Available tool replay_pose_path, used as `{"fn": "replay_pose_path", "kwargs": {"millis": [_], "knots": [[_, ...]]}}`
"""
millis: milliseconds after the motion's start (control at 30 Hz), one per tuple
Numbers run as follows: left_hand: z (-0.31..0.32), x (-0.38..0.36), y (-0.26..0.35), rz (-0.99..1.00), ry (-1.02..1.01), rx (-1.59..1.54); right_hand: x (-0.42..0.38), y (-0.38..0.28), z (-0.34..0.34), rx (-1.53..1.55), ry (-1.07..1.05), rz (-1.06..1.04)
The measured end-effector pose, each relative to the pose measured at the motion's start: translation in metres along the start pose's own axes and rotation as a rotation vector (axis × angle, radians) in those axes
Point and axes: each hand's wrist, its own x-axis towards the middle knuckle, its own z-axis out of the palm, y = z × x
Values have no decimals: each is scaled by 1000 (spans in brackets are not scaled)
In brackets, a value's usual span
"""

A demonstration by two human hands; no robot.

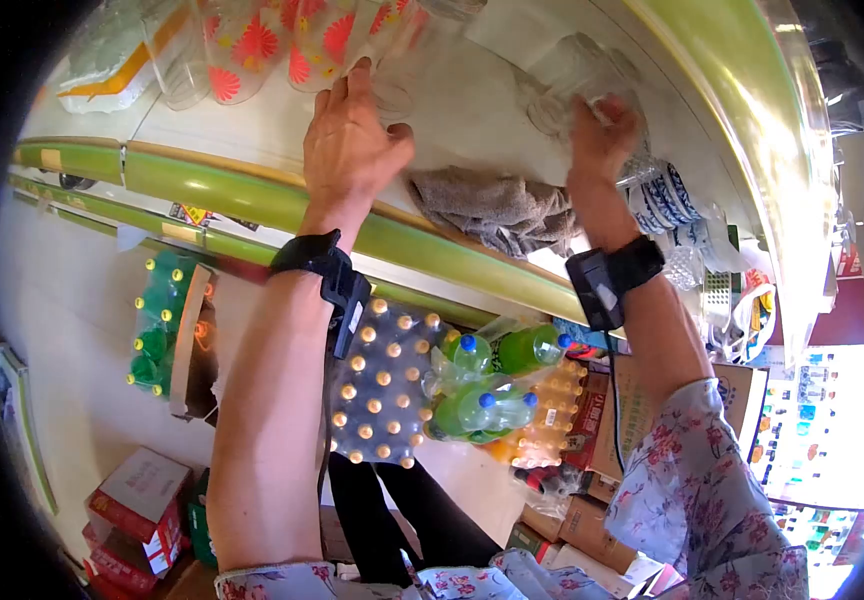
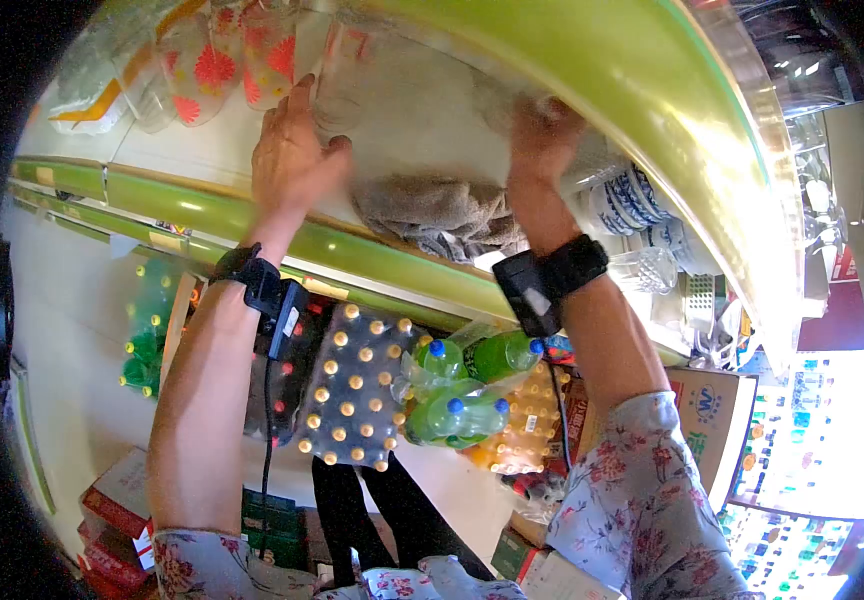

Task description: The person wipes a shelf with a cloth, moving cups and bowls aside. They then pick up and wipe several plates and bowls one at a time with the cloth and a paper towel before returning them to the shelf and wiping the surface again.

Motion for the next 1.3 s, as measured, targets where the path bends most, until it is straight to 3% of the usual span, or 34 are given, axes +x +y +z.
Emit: {"fn": "replay_pose_path", "kwargs": {"millis": [33, 167, 267, 333, 467, 567, 667, 800, 1300], "knots": [[-1, 0, 0, 7, -5, 5, 13, -1, -5, 86, -16, -79], [-1, 0, 2, 13, -21, 45, 55, -21, -17, -862, -107, -500], [4, 1, -3, 40, 13, 37, 92, -24, -46, -1150, -383, -556], [4, 1, -4, 29, 29, 15, 92, -31, -43, -1131, -510, -420], [2, 0, -1, 0, 11, 2, 70, -71, -7, -1053, -399, -130], [1, 1, -1, -14, -27, -2, 46, -80, 8, -1083, -323, -211], [-2, 2, -3, -29, -101, -21, 42, -72, 16, -890, -368, -385], [4, 1, -3, 18, -18, 11, 23, -89, 55, -700, -444, -246], [8, 0, -7, -4, -2, -26, 23, -53, 144, -801, -585, 46]]}}
